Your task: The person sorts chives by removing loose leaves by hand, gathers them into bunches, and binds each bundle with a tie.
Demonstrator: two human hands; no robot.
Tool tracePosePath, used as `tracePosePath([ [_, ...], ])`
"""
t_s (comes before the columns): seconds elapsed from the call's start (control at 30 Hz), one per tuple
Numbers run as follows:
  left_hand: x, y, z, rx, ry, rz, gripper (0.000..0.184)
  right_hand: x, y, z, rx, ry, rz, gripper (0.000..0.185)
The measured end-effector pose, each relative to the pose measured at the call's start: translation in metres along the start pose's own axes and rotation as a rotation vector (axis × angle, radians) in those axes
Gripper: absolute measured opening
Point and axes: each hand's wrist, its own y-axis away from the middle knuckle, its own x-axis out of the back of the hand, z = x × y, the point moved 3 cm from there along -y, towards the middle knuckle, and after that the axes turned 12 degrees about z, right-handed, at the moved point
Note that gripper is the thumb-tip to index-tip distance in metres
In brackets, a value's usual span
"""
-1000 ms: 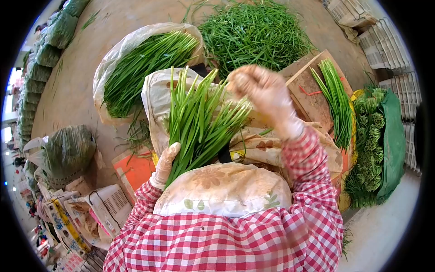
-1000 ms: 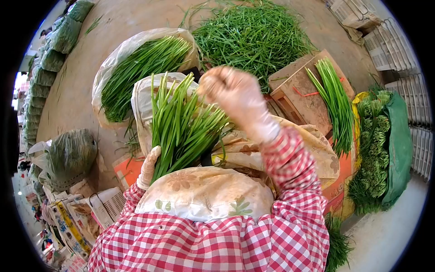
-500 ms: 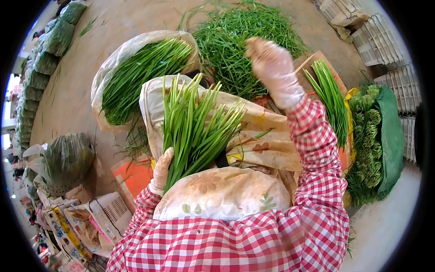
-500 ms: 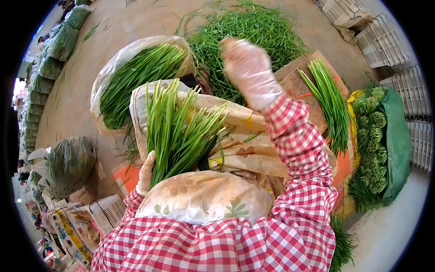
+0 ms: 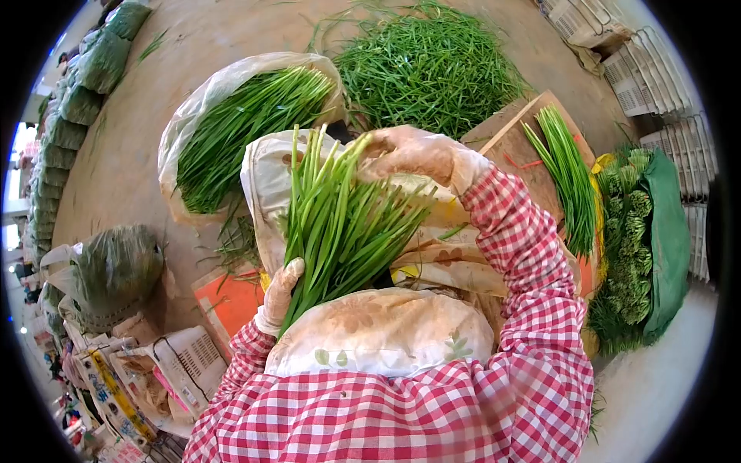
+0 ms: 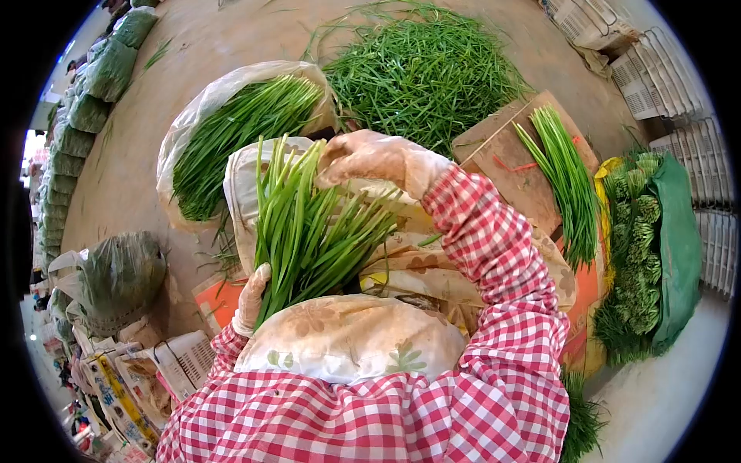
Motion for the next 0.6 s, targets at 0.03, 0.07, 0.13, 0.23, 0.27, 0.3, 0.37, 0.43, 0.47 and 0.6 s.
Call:
tracePosePath([
  [0.03, 0.0, -0.002, -0.001, 0.003, 0.005, -0.003, 0.042, -0.006, 0.001, -0.003, 0.078, -0.188, -0.063, 0.037],
  [0.07, 0.003, -0.003, -0.002, 0.002, -0.044, 0.001, 0.043, -0.007, 0.003, -0.007, 0.072, -0.186, -0.064, 0.037],
  [0.13, 0.007, -0.004, -0.006, 0.006, -0.089, 0.01, 0.043, -0.006, 0.006, -0.015, 0.019, -0.033, 0.02, 0.028],
  [0.23, 0.007, -0.005, -0.009, 0.034, 0.077, -0.018, 0.042, -0.006, 0.001, -0.004, -0.003, 0.018, 0.059, 0.021],
  [0.27, 0.007, -0.006, -0.01, 0.048, 0.073, -0.022, 0.042, -0.004, 0.001, -0.002, -0.041, 0.11, 0.067, 0.02],
  [0.3, 0.009, -0.006, -0.01, 0.058, 0.108, 0.005, 0.042, -0.003, 0.004, -0.007, -0.013, 0.083, 0.057, 0.019],
  [0.37, 0.008, -0.005, -0.009, 0.076, 0.145, 0.061, 0.043, -0.001, 0.005, -0.002, 0.057, -0.146, 0.02, 0.024],
  [0.43, 0.013, -0.007, -0.012, 0.009, 0.138, 0.058, 0.043, 0.007, 0.009, 0.002, 0.051, -0.299, -0.017, 0.031],
  [0.47, 0.017, -0.01, -0.013, -0.072, 0.132, 0.056, 0.043, 0.013, 0.012, 0.003, 0.047, -0.3, -0.018, 0.031],
  [0.6, 0.029, -0.012, -0.012, -0.086, 0.184, 0.108, 0.045, 0.066, 0.037, 0.001, 0.449, -0.65, 0.198, 0.033],
])
